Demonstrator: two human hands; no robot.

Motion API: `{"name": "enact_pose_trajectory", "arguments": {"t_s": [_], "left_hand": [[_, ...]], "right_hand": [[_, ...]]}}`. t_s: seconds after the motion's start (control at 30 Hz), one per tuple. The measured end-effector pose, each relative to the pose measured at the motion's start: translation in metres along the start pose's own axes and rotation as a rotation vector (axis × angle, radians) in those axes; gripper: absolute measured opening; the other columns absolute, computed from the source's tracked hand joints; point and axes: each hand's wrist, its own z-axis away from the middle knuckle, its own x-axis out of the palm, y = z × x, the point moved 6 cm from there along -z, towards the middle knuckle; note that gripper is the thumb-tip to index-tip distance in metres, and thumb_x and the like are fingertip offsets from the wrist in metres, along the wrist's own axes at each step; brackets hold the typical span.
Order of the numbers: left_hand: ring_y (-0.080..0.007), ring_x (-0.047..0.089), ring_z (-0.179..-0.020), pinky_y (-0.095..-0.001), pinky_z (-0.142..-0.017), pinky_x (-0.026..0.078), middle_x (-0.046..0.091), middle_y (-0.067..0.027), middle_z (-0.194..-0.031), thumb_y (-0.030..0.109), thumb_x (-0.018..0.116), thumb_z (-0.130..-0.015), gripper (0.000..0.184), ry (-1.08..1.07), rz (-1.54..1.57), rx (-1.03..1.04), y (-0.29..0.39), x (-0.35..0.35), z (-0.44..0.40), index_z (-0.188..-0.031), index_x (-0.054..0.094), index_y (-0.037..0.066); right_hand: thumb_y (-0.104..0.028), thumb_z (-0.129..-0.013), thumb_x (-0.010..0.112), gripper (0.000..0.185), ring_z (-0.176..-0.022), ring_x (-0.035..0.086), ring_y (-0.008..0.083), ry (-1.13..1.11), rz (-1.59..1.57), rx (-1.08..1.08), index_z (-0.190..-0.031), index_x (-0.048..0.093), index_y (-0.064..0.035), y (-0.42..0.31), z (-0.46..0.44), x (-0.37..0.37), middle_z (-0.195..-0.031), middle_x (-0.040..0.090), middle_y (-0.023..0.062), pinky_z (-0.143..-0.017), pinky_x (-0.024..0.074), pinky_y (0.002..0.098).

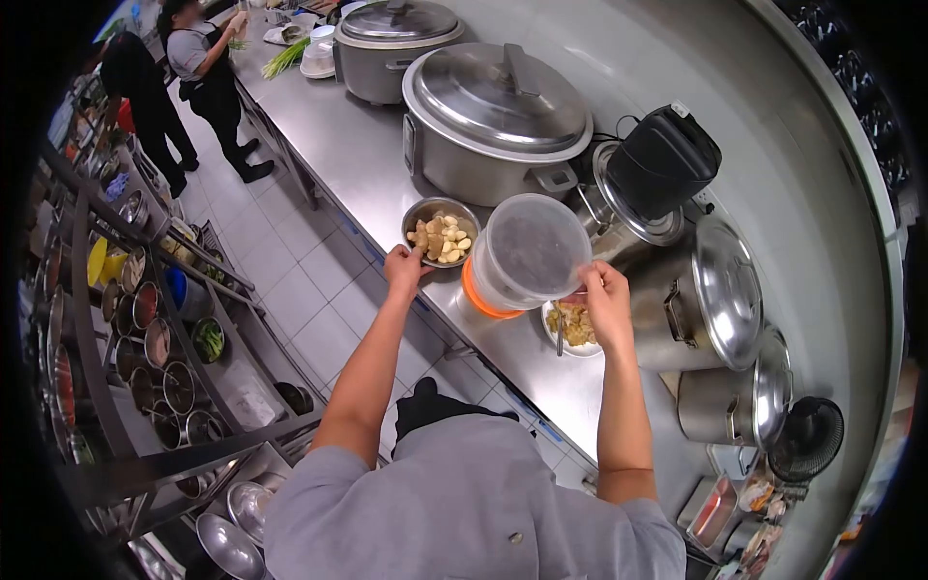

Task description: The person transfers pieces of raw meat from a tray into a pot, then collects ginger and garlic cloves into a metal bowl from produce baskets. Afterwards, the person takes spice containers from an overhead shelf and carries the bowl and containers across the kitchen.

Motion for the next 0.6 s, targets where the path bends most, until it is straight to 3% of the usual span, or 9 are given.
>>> {"name": "enact_pose_trajectory", "arguments": {"t_s": [0.1, 0.2, 0.33, 0.47, 0.53, 0.6], "left_hand": [[-0.0167, 0.061, -0.069, -0.0334, -0.064, 0.063, 0.055, -0.0064, -0.078, 0.008, 0.058, -0.088, 0.017, 0.053, 0.103, 0.026, 0.004, -0.015, 0.012, -0.075, 0.048, 0.003], [-0.0144, 0.060, -0.063, -0.0324, -0.058, 0.062, 0.055, -0.0066, -0.073, 0.005, 0.060, -0.084, 0.018, 0.074, 0.164, 0.126, 0.052, -0.033, 0.045, -0.070, 0.050, 0.001], [-0.0118, 0.060, -0.064, -0.0281, -0.061, 0.058, 0.058, -0.0029, -0.072, 0.007, 0.061, -0.082, 0.007, -0.110, 0.083, 0.227, 0.135, -0.058, 0.104, -0.077, 0.056, 0.004], [-0.0051, 0.052, -0.058, -0.0202, -0.055, 0.050, 0.054, 0.0015, -0.070, 0.008, 0.059, -0.084, 0.012, -0.174, -0.022, 0.265, 0.194, -0.074, 0.182, -0.074, 0.051, 0.007], [-0.0022, 0.048, -0.056, -0.0176, -0.051, 0.044, 0.052, 0.0032, -0.068, 0.007, 0.058, -0.085, 0.016, -0.220, -0.083, 0.279, 0.201, -0.070, 0.214, -0.072, 0.049, 0.008], [-0.0010, 0.048, -0.057, -0.0160, -0.049, 0.041, 0.052, 0.0041, -0.068, 0.006, 0.059, -0.084, 0.015, -0.285, -0.123, 0.253, 0.187, -0.060, 0.238, -0.072, 0.050, 0.008]], "right_hand": [[-0.016, -0.095, 0.050, 0.022, -0.072, 0.060, 0.0115, 0.030, -0.056, -0.013, -0.092, 0.061, 0.0028, -0.005, 0.003, -0.012, -0.082, 0.062, 0.0054, -0.066, 0.0562, 0.0278], [-0.016, -0.095, 0.049, 0.022, -0.074, 0.060, 0.0113, 0.074, -0.132, -0.028, -0.093, 0.062, 0.0020, -0.003, 0.014, -0.036, -0.085, 0.063, 0.0052, -0.067, 0.0560, 0.0279], [-0.015, -0.096, 0.051, 0.021, -0.076, 0.060, 0.0102, 0.104, -0.090, 0.011, -0.097, 0.065, 0.0015, -0.003, 0.060, -0.068, -0.087, 0.063, 0.0032, -0.070, 0.0554, 0.0290], [-0.012, -0.094, 0.055, 0.017, -0.078, 0.062, 0.0110, 0.045, -0.016, 0.130, -0.099, 0.065, 0.0010, 0.037, 0.112, -0.091, -0.089, 0.065, 0.0032, -0.071, 0.0561, 0.0299], [-0.008, -0.093, 0.057, 0.013, -0.078, 0.065, 0.0131, 0.013, -0.443, 0.342, -0.099, 0.065, 0.0004, 0.079, 0.141, -0.083, -0.091, 0.067, 0.0050, -0.074, 0.0572, 0.0316], [-0.007, -0.092, 0.057, 0.011, -0.079, 0.066, 0.0153, -0.028, -0.578, 0.423, -0.098, 0.064, -0.0003, 0.126, 0.165, -0.081, -0.093, 0.067, 0.0078, -0.076, 0.0578, 0.0341]]}}
